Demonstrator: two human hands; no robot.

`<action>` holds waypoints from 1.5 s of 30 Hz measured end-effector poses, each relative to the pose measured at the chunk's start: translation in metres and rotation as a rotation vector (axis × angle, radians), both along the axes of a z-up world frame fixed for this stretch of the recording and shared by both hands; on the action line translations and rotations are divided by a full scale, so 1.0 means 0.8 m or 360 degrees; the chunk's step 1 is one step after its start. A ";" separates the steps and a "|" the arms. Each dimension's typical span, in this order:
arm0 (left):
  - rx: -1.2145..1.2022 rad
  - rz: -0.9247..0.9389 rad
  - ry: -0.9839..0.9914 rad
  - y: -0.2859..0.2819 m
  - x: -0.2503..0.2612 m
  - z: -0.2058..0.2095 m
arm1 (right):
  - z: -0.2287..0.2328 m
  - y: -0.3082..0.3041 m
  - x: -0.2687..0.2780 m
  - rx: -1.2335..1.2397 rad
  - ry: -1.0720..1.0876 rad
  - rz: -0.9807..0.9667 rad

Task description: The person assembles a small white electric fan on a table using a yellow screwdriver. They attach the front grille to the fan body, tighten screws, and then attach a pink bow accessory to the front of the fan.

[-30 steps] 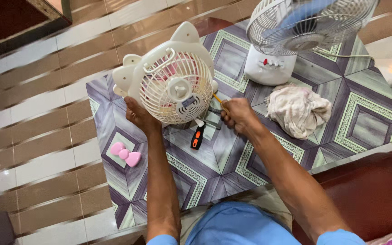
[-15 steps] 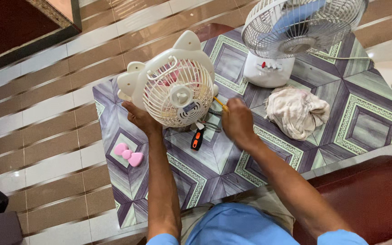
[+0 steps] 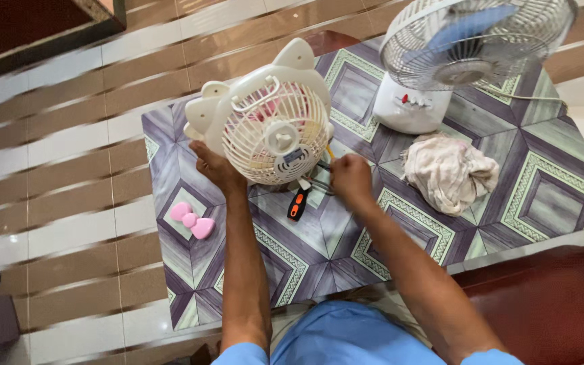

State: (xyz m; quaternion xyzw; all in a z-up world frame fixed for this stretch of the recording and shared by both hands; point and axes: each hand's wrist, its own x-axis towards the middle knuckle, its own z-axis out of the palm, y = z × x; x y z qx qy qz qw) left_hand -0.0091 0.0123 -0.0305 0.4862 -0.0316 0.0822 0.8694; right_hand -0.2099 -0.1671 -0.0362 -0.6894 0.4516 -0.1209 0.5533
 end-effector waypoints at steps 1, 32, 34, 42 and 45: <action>0.0006 0.0004 0.0000 0.000 -0.001 0.000 | 0.001 -0.004 0.004 0.0387 -0.0168 -0.0021; 0.0290 0.0124 -0.0099 0.004 -0.010 -0.001 | 0.001 -0.009 -0.004 0.0171 -0.0244 -0.0007; 0.0280 0.0103 -0.0110 0.004 -0.009 -0.001 | 0.005 -0.007 0.000 0.0835 -0.0277 -0.0134; 0.0229 0.0050 -0.0099 0.003 -0.009 0.005 | 0.012 0.013 -0.008 -0.0532 -0.0111 0.0104; 0.0289 0.0075 -0.0065 0.006 -0.009 0.000 | 0.008 0.009 -0.009 -0.0624 -0.0210 0.0128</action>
